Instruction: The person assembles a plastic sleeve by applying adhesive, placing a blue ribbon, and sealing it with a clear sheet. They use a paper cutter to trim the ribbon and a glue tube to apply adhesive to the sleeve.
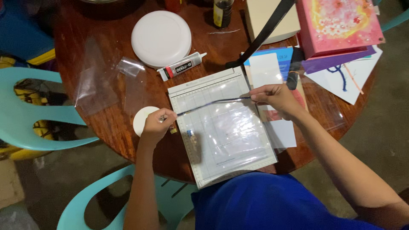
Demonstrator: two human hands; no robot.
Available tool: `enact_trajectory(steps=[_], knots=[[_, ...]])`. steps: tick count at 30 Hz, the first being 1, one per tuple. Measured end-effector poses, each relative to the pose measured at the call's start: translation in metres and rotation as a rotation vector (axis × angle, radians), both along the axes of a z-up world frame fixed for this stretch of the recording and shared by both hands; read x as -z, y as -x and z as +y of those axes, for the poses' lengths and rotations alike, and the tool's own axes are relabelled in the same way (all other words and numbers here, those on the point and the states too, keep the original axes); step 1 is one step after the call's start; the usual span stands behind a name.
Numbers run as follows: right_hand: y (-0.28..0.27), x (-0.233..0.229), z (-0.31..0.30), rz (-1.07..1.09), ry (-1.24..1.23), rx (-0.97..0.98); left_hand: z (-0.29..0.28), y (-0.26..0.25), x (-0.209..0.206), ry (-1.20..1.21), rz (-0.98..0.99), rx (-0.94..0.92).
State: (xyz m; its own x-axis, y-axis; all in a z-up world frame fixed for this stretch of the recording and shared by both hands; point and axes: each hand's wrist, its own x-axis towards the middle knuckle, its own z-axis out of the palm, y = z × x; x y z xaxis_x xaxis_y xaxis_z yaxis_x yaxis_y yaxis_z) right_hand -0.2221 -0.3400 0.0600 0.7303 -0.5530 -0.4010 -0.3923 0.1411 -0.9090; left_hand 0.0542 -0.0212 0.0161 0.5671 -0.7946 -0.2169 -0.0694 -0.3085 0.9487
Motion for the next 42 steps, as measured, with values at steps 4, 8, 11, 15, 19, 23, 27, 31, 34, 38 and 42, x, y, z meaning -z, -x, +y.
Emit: enact_trajectory(steps=[4, 8, 11, 15, 19, 23, 27, 31, 34, 38, 42], knots=[[-0.002, 0.004, 0.0, 0.024, 0.019, 0.001, 0.003, 0.004, 0.003, -0.053, 0.019, -0.038], [0.0, 0.013, 0.004, -0.002, -0.111, 0.009, 0.004, 0.016, 0.006, -0.062, -0.069, -0.008], [0.004, 0.022, 0.004, 0.013, 0.007, 0.002, 0.007, 0.027, 0.007, 0.003, -0.157, -0.029], [0.009, 0.034, 0.001, 0.007, 0.029, 0.014, 0.006, 0.036, 0.002, -0.222, -0.109, -0.094], [0.013, 0.038, 0.005, 0.044, 0.132, 0.004, 0.003, 0.046, 0.005, -0.294, -0.204, -0.129], [0.017, 0.035, 0.014, 0.158, 0.172, 0.053, 0.007, 0.054, 0.008, -0.252, -0.282, -0.171], [0.019, 0.039, 0.019, 0.05, 0.191, 0.06, 0.007, 0.059, 0.008, -0.284, -0.28, -0.234], [0.02, 0.045, 0.018, 0.012, 0.226, 0.074, 0.005, 0.058, 0.004, -0.342, -0.317, -0.215], [0.018, 0.048, 0.019, 0.004, 0.275, 0.066, 0.005, 0.058, 0.002, -0.35, -0.364, -0.216], [0.016, 0.051, 0.018, 0.017, 0.305, 0.079, 0.002, 0.058, 0.002, -0.357, -0.446, -0.208], [0.016, 0.052, 0.019, 0.034, 0.34, 0.087, 0.003, 0.059, 0.004, -0.401, -0.408, -0.201]])
